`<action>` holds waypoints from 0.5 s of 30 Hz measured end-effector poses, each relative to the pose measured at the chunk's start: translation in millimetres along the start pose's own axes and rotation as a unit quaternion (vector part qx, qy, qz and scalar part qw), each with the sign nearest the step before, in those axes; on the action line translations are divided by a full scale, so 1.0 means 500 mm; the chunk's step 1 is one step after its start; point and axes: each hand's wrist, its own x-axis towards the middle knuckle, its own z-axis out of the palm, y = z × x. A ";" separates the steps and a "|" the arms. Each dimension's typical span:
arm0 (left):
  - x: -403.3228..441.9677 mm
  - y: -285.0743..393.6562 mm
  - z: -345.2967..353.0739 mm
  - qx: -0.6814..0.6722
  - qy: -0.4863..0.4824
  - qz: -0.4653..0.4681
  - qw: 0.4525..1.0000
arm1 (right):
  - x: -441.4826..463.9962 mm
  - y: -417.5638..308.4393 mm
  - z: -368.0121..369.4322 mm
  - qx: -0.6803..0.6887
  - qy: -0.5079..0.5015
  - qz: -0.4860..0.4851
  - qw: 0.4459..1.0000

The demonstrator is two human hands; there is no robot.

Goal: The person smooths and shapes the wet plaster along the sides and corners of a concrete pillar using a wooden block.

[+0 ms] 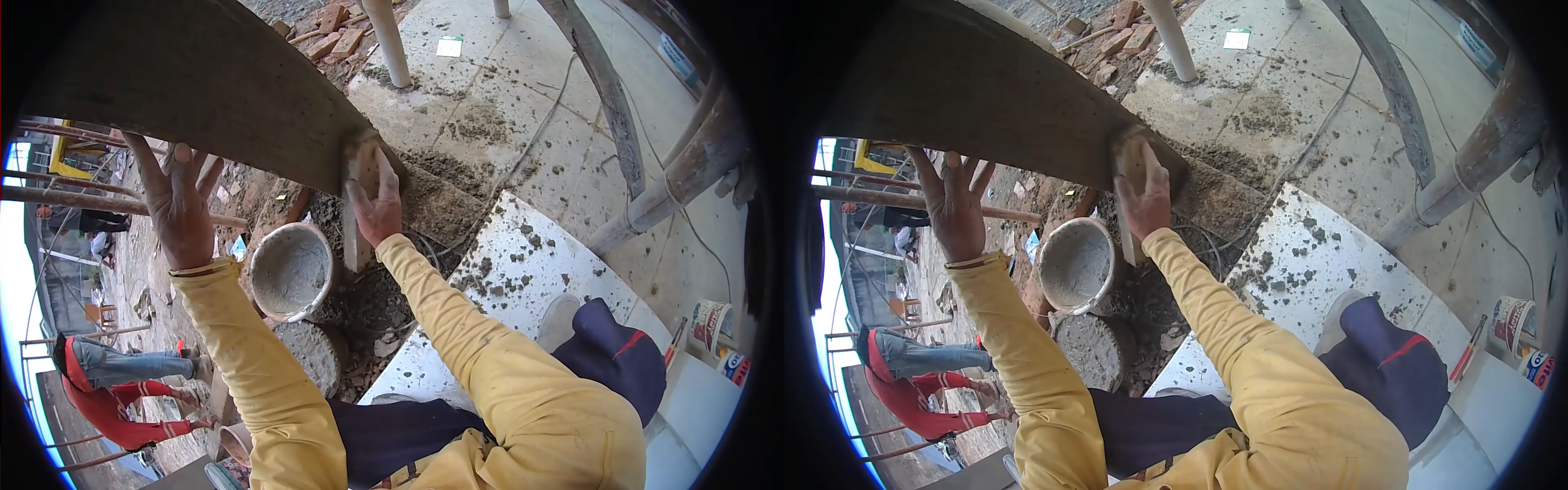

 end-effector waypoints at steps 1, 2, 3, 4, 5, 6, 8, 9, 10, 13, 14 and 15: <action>-0.001 0.001 -0.002 0.008 -0.003 0.000 1.000 | 0.022 -0.057 0.002 -0.002 -0.002 0.003 1.000; -0.002 0.000 -0.002 0.016 -0.005 0.001 1.000 | 0.047 -0.105 0.008 0.005 -0.015 -0.057 0.998; -0.003 -0.001 -0.002 0.015 -0.005 0.000 1.000 | 0.059 -0.126 0.012 0.013 -0.026 -0.117 0.993; -0.003 -0.002 -0.001 0.019 0.004 0.004 1.000 | 0.055 -0.118 0.015 0.012 -0.025 -0.115 0.993; -0.001 -0.002 0.000 0.023 0.014 0.009 1.000 | 0.047 -0.097 0.020 -0.001 -0.005 -0.105 0.994; 0.001 -0.003 0.001 0.022 0.013 0.010 1.000 | 0.039 -0.074 0.026 -0.014 0.016 -0.096 0.995; -0.002 -0.004 0.001 0.021 0.012 0.014 1.000 | -0.008 0.032 0.032 -0.038 0.051 0.026 0.998; -0.002 -0.004 0.000 0.021 0.011 0.015 1.000 | -0.037 0.102 0.035 0.004 0.052 0.106 0.993; -0.003 -0.004 0.000 0.017 0.013 0.010 1.000 | -0.062 0.167 0.033 0.046 0.052 0.184 0.980; -0.004 -0.002 0.004 0.008 0.016 0.006 1.000 | -0.079 0.283 0.019 0.076 0.005 0.295 0.952; -0.004 -0.004 0.004 0.003 0.019 0.005 1.000 | -0.071 0.245 0.010 0.079 0.007 0.291 0.953; -0.007 -0.006 0.002 0.003 0.018 0.000 1.000 | -0.069 0.203 0.008 0.077 0.008 0.295 0.952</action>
